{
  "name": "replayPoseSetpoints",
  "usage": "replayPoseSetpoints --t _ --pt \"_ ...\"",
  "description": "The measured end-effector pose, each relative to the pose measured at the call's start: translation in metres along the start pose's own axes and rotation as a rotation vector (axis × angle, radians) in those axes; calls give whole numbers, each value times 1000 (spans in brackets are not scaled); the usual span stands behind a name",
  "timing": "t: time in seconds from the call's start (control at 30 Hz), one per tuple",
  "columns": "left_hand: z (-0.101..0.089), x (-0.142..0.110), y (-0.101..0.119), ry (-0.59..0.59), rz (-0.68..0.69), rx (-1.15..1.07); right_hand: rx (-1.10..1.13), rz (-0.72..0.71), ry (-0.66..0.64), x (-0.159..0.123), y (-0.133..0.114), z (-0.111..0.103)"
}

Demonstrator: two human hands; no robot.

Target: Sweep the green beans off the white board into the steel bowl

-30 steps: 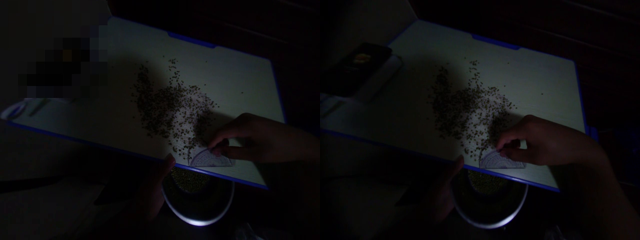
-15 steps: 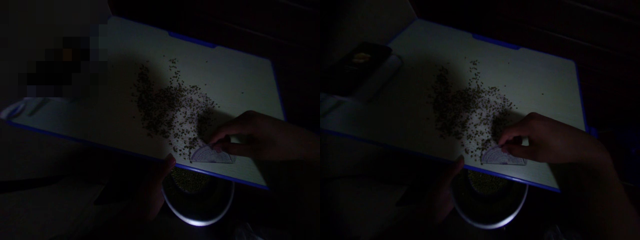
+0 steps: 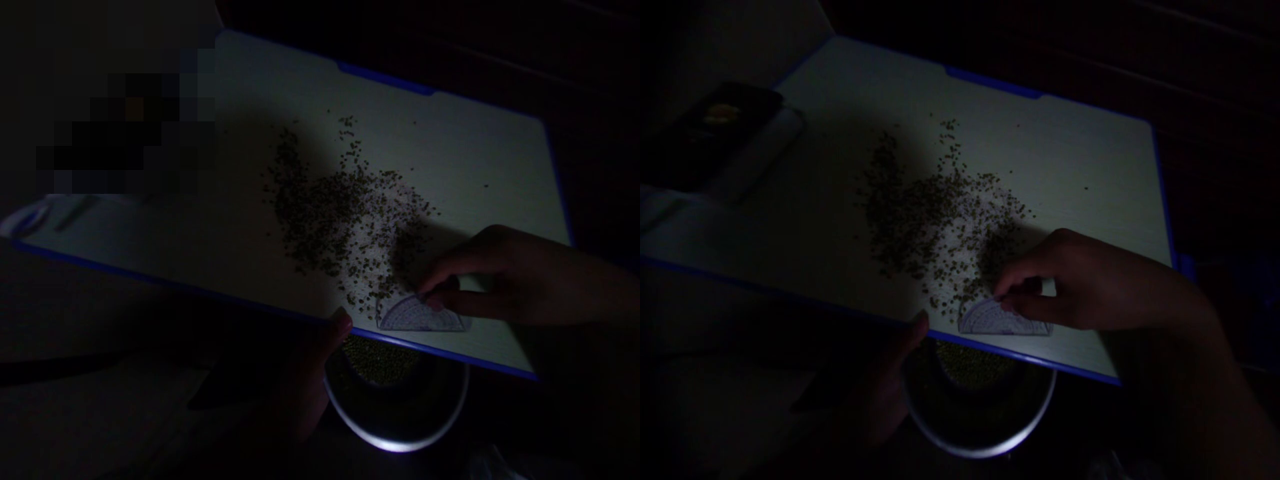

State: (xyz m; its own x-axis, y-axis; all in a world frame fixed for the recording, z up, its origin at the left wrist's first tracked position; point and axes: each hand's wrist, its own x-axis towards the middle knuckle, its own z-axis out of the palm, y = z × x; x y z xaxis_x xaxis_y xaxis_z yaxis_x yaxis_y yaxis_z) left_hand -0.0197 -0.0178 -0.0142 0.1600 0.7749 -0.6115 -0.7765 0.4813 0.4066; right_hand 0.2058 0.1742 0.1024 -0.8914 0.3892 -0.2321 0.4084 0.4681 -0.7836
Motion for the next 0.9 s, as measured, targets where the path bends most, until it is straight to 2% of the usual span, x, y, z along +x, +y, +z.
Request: replayPoseSetpoints --t 0.13,0.23,0.43,0.63,0.9 --pt "3 -1 2 68 -2 22 -60 26 79 -4 9 0" --pt "4 1 2 86 8 30 -66 6 89 -6 14 -1" --pt "5 2 3 -15 -19 -4 -71 -6 140 -8 9 -5" --pt "9 1 5 33 1 14 -128 -1 155 -6 8 -4" --pt "6 2 4 -14 7 29 -91 -41 160 -2 6 2"
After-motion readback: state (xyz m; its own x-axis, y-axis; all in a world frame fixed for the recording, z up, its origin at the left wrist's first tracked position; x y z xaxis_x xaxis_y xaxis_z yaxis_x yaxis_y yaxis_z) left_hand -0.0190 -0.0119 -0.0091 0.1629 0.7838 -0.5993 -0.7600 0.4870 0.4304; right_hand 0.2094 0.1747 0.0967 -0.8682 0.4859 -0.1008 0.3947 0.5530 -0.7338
